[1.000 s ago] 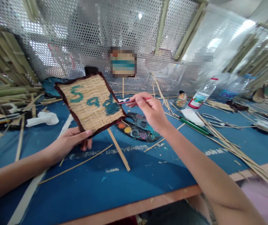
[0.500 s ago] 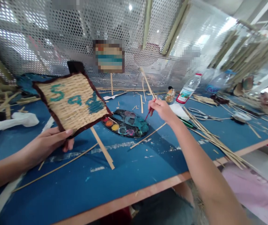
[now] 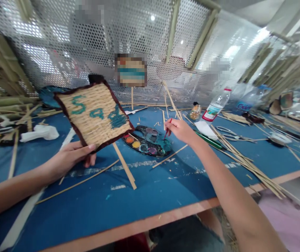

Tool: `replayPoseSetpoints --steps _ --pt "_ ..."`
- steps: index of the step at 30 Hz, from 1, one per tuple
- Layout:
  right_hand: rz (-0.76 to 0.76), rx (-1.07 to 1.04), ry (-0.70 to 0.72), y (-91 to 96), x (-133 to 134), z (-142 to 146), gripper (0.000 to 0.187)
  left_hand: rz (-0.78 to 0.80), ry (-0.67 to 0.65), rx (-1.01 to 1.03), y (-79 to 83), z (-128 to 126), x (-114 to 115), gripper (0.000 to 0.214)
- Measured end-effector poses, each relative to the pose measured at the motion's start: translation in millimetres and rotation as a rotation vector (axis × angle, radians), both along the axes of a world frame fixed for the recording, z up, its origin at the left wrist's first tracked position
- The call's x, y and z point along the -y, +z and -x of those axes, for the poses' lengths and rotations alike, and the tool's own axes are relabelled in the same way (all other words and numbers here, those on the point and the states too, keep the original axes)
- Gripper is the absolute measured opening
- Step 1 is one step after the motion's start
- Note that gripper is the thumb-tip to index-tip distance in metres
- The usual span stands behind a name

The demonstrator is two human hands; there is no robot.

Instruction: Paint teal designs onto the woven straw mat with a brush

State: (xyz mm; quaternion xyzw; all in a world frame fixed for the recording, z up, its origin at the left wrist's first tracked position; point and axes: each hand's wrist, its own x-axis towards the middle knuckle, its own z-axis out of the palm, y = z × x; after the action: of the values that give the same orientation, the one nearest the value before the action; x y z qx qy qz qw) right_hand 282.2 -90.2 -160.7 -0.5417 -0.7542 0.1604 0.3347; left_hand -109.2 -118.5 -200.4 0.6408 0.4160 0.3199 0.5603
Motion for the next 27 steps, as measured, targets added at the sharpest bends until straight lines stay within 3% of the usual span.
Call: replayPoseSetpoints --steps 4,6,10,16,21,27 --pt "-0.299 -0.105 0.038 40.9 26.6 52.3 0.036 -0.007 -0.006 0.010 2.3 -1.2 1.1 0.038" --pt "-0.459 -0.140 0.138 55.7 34.9 87.1 0.030 -0.018 -0.011 -0.005 3.7 -1.3 1.6 0.039" --pt "-0.541 -0.009 0.257 58.1 22.7 133.0 0.026 -0.035 -0.032 -0.013 4.9 -0.8 1.7 0.042" --pt "-0.550 -0.160 0.215 43.6 -10.0 130.2 0.026 -0.024 -0.058 0.004 5.5 -0.2 2.2 0.041" --pt "-0.573 -0.025 0.252 41.2 -10.4 127.1 0.024 -0.024 -0.042 -0.014 5.8 -1.4 1.8 0.043" --pt "-0.567 -0.011 0.272 38.6 -11.0 129.9 0.024 -0.025 -0.038 -0.024 2.4 -1.4 -0.1 0.044"
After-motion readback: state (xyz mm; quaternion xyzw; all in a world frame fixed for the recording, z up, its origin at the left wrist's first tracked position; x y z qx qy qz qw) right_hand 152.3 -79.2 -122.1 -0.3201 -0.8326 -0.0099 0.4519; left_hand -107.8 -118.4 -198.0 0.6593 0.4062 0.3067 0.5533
